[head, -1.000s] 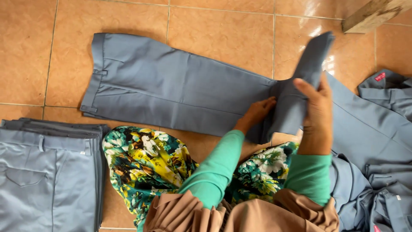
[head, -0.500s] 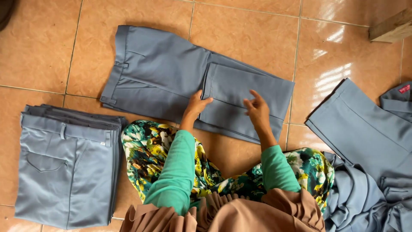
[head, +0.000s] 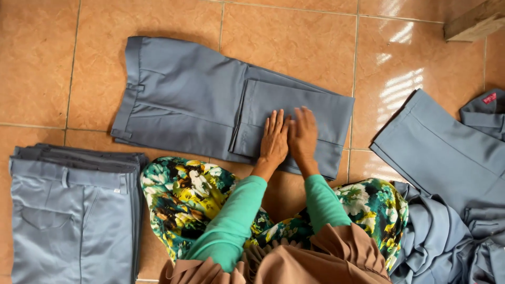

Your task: Folding grey trousers into neat squares on the floor from a pile of finished garments

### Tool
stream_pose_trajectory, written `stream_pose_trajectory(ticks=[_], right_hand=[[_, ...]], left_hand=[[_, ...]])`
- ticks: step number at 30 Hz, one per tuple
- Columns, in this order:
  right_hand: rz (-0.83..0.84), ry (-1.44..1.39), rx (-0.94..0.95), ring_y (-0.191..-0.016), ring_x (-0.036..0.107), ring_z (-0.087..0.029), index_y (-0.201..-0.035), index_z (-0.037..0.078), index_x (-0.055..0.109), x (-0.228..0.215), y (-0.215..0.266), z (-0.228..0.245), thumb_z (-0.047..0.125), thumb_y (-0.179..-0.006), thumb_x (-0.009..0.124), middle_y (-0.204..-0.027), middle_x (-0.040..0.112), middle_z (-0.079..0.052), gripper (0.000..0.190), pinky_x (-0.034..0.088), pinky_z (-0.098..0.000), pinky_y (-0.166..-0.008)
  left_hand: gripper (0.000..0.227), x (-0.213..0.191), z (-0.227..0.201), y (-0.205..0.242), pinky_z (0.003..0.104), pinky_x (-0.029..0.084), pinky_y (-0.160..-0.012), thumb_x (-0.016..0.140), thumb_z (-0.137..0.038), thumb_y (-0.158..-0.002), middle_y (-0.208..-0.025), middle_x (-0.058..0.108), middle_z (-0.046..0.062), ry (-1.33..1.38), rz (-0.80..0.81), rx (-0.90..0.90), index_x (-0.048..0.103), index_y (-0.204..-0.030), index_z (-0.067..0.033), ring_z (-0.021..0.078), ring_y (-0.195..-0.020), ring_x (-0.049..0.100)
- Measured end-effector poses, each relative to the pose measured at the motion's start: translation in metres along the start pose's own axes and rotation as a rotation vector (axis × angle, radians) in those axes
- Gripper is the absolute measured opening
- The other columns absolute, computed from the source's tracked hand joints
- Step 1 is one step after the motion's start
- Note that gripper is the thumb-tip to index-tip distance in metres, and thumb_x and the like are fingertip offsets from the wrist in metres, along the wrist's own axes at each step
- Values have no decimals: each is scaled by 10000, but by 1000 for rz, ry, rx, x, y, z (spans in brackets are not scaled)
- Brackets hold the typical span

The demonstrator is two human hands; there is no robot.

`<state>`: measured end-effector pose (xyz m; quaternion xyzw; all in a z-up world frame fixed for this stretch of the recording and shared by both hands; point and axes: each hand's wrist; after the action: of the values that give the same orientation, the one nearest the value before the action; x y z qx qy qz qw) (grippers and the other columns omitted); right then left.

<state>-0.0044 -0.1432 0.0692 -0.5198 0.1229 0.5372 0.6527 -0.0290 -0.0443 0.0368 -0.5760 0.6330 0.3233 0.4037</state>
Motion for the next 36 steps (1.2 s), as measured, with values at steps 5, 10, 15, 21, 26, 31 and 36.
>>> stream_pose_trajectory(ticks=[5,10,15,21,26,31,36], right_hand=[[275,450,188,-1523,314,-274,-1580,255,445,15,40,-74,488,-1107,427,-1640,393,-74,527,211,-521,-1213],[365,472,664,-1556,189,-340,-1651,259,262,-31,32,-104,517,-1145,236,-1689,277,-115,568,150,-692,-1183],[244,517,204,-1573,82,-323,-1643,186,336,22,6,-81,425,-1122,484,-1718,182,-93,592,-34,-573,-1206],[508,412,301,-1580,157,-254,-1646,254,273,30,-29,-85,495,-1123,318,-1706,254,-28,578,84,-635,-1224],[572,410,490,-1590,43,-252,-1672,233,184,-3,-39,-114,521,-1137,206,-1732,136,-29,607,43,-622,-1233],[450,385,462,-1585,6,-331,-1679,175,157,12,-16,-112,533,-1137,266,-1733,74,-108,658,-21,-639,-1217],[361,367,201,-1578,134,-274,-1659,188,282,5,36,-61,460,-1139,348,-1711,234,-97,590,-66,-517,-1228]], left_hand=[[540,11,57,-21,579,197,-1236,444,-364,-1050,-1650,315,106,-241,-49,53,369,-1577,-273,349,-1519,291],[498,-24,106,-50,658,119,-1203,397,-414,-1089,-1620,390,140,-321,-168,-150,402,-1574,-303,372,-1514,312],[566,4,46,-79,631,165,-1234,458,-412,-1068,-1660,303,133,-268,-91,84,381,-1584,-192,375,-1532,274],[544,7,60,-112,612,91,-1261,318,-448,-1100,-1714,185,36,-257,151,118,234,-1628,-346,332,-1577,161],[550,-7,104,-127,607,9,-1269,233,-503,-1110,-1730,118,35,-312,137,-18,184,-1640,-365,338,-1587,74],[586,-2,68,-88,657,91,-1239,402,-460,-1098,-1689,206,153,-368,-93,-17,259,-1629,-258,412,-1549,177],[573,13,60,-16,609,103,-1251,348,-496,-1082,-1679,264,131,-295,-122,-49,300,-1615,-292,369,-1555,198]])
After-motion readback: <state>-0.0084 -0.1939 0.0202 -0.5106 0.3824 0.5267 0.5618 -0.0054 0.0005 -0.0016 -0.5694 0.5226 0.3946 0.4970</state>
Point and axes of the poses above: each hand's wrist, its own y-axis away from the middle knuckle, its own x-axis out of the palm, z = x × y
